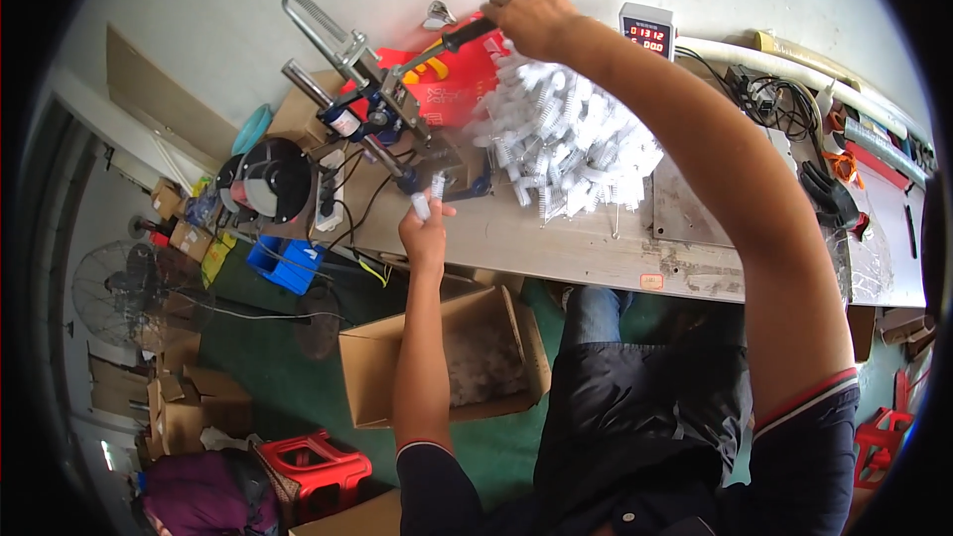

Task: Assembling small white plastic components using a workbench press tool in a manufacturing facility.

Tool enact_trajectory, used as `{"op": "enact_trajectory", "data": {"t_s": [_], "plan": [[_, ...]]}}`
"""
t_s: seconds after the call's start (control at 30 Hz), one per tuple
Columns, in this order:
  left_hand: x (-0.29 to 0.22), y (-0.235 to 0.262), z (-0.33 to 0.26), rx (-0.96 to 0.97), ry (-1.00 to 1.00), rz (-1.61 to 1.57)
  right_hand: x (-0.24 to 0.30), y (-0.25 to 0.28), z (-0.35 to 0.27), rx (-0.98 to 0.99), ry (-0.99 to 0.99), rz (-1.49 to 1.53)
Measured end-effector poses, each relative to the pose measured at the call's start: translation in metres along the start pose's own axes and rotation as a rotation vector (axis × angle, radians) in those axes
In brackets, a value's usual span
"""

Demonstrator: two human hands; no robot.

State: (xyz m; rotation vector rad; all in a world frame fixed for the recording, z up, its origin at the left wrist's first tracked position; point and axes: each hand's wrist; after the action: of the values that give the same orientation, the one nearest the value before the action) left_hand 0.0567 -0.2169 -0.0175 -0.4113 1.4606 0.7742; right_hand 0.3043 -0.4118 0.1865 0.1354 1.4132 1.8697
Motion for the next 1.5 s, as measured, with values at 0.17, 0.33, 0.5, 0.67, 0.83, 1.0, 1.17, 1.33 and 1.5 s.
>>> {"op": "enact_trajectory", "data": {"t_s": [0.17, 0.33, 0.5, 0.67, 0.83, 1.0, 1.17, 1.33, 1.5], "plan": [[0.035, 0.035, -0.047, 0.019, -0.017, 0.026, -0.006, 0.001, -0.049, -0.695, -0.008, 0.227], [0.138, 0.072, -0.114, 0.000, 0.180, 0.078, -0.002, -0.020, -0.185, -0.573, -0.147, 0.587], [0.268, 0.155, -0.165, 0.062, 0.312, 0.733, 0.020, -0.061, -0.288, -0.419, -0.310, 0.745], [0.238, 0.080, -0.194, 0.188, 0.062, 1.119, 0.027, -0.082, -0.331, -0.220, -0.519, 0.789], [0.209, 0.041, -0.207, 0.049, -0.089, 0.780, 0.051, -0.100, -0.298, -0.165, -0.304, 0.709], [0.147, -0.003, -0.211, 0.091, -0.098, 0.610, 0.034, -0.128, -0.289, -0.031, -0.094, 0.584], [0.122, -0.008, -0.208, 0.051, -0.096, 0.452, 0.036, -0.132, -0.262, -0.043, 0.198, 0.436], [0.077, -0.034, -0.209, 0.082, -0.098, 0.292, 0.028, -0.125, -0.257, 0.003, 0.253, 0.288], [0.035, -0.062, -0.199, 0.054, -0.356, 0.348, 0.010, -0.121, -0.258, -0.063, 0.296, 0.431]]}}
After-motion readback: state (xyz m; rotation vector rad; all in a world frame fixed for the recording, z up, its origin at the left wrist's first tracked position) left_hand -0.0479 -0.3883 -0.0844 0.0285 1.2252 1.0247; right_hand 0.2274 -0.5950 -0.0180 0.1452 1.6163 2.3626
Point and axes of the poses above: each hand's wrist, its own z-axis towards the middle knuckle, its own y-axis out of the back of the hand, x = y × z, and after that the axes turned 4 degrees about z, right-handed
